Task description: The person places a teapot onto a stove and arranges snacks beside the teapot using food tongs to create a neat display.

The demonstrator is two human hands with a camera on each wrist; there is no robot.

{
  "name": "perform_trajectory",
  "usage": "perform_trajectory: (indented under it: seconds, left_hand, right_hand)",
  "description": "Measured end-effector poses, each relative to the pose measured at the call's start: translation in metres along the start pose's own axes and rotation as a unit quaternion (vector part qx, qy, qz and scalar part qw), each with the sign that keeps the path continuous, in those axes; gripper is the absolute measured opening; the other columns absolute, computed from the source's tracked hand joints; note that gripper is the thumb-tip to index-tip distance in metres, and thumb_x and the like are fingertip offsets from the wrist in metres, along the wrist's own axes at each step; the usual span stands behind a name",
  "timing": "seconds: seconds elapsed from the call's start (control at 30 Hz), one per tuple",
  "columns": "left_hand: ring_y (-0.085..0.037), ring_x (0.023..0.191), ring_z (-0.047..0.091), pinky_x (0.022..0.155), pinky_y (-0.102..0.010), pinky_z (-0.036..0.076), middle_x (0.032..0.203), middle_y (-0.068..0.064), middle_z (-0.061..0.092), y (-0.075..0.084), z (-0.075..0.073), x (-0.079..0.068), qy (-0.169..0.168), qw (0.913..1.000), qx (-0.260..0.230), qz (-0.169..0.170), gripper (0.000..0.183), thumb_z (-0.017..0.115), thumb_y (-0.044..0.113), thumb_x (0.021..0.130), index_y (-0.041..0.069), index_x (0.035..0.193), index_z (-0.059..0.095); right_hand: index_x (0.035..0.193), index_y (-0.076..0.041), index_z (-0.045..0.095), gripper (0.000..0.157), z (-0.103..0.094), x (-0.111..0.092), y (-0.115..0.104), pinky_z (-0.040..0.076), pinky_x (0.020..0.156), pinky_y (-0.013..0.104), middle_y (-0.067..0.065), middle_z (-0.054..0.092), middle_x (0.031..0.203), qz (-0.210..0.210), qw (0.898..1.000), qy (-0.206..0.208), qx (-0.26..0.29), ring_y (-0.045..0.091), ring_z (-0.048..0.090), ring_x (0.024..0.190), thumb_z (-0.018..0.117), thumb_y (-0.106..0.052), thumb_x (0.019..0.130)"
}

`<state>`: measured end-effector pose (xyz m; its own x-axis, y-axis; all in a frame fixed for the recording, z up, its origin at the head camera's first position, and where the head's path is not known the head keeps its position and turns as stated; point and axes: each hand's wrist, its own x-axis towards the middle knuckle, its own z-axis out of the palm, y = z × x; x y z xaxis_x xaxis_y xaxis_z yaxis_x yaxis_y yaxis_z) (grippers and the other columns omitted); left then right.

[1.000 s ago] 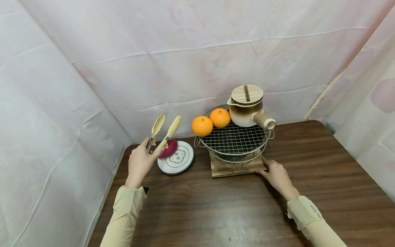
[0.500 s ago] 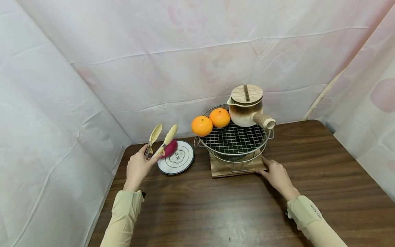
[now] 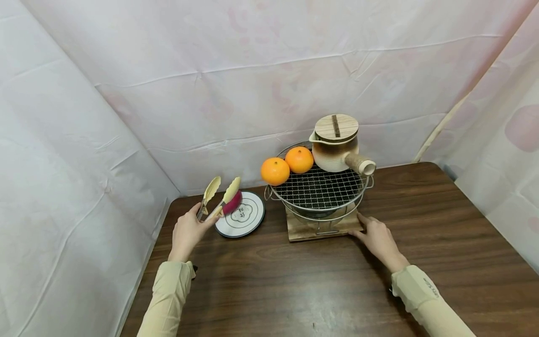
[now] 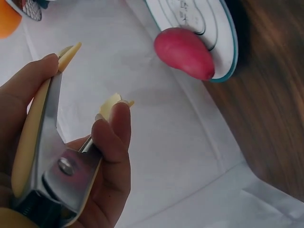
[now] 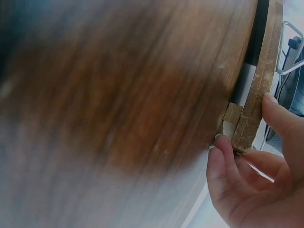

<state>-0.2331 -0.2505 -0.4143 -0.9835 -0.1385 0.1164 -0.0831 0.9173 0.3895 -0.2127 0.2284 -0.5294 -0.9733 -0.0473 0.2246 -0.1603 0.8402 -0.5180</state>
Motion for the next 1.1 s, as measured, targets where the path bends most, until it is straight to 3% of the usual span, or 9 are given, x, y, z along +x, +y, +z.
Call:
perform_trajectory:
  seconds: [0.4, 0.5, 0.6, 0.77, 1.1]
  left_hand:
    - [-0.015, 0.052, 0.042, 0.045, -0.03, 0.034, 0.057, -0.002, 0.056, -0.006, 0.013, 0.001, -0.035, 0.9992, -0.007, -0.016, 0.084, 0.068, 0.054, 0.082, 0.004, 0.145, 0.042]
    - [-0.015, 0.054, 0.043, 0.045, -0.031, 0.035, 0.064, -0.008, 0.064, -0.007, 0.017, 0.002, -0.044, 0.999, -0.007, -0.011, 0.085, 0.068, 0.054, 0.082, 0.003, 0.144, 0.042]
    - [-0.017, 0.058, 0.049, 0.047, -0.032, 0.038, 0.082, -0.015, 0.072, -0.01, 0.022, 0.004, -0.044, 0.999, -0.002, -0.002, 0.083, 0.069, 0.053, 0.082, 0.002, 0.143, 0.044]
    - [-0.023, 0.069, 0.06, 0.053, -0.038, 0.046, 0.109, -0.024, 0.07, -0.016, 0.029, 0.008, -0.044, 0.999, 0.007, 0.004, 0.081, 0.068, 0.053, 0.082, 0.002, 0.141, 0.046]
    - [-0.027, 0.075, 0.063, 0.058, -0.042, 0.048, 0.106, -0.022, 0.07, -0.021, 0.036, 0.011, -0.055, 0.9984, 0.015, -0.002, 0.079, 0.069, 0.053, 0.081, 0.003, 0.139, 0.048]
  right_hand:
    - [0.132, 0.01, 0.051, 0.065, 0.001, 0.001, 0.001, 0.049, 0.083, 0.057, 0.031, 0.062, 0.117, -0.002, 1.0, 0.002, -0.003, 0.048, 0.061, 0.106, 0.074, -0.027, 0.084]
    - [0.132, 0.01, 0.051, 0.065, 0.001, 0.001, 0.002, 0.049, 0.083, 0.057, 0.031, 0.063, 0.117, -0.001, 1.0, 0.002, -0.003, 0.047, 0.061, 0.106, 0.074, -0.027, 0.084]
    - [0.132, 0.01, 0.052, 0.065, 0.0, 0.001, 0.001, 0.049, 0.082, 0.057, 0.031, 0.063, 0.117, -0.002, 1.0, 0.002, -0.004, 0.047, 0.061, 0.106, 0.074, -0.027, 0.084]
    - [0.133, 0.01, 0.051, 0.065, 0.001, 0.0, 0.0, 0.049, 0.083, 0.057, 0.031, 0.062, 0.118, 0.001, 1.0, -0.004, -0.003, 0.048, 0.06, 0.107, 0.073, -0.028, 0.084]
    - [0.133, 0.01, 0.051, 0.066, 0.001, 0.001, 0.001, 0.048, 0.084, 0.058, 0.031, 0.061, 0.12, 0.005, 1.0, -0.002, -0.005, 0.048, 0.06, 0.108, 0.073, -0.028, 0.084]
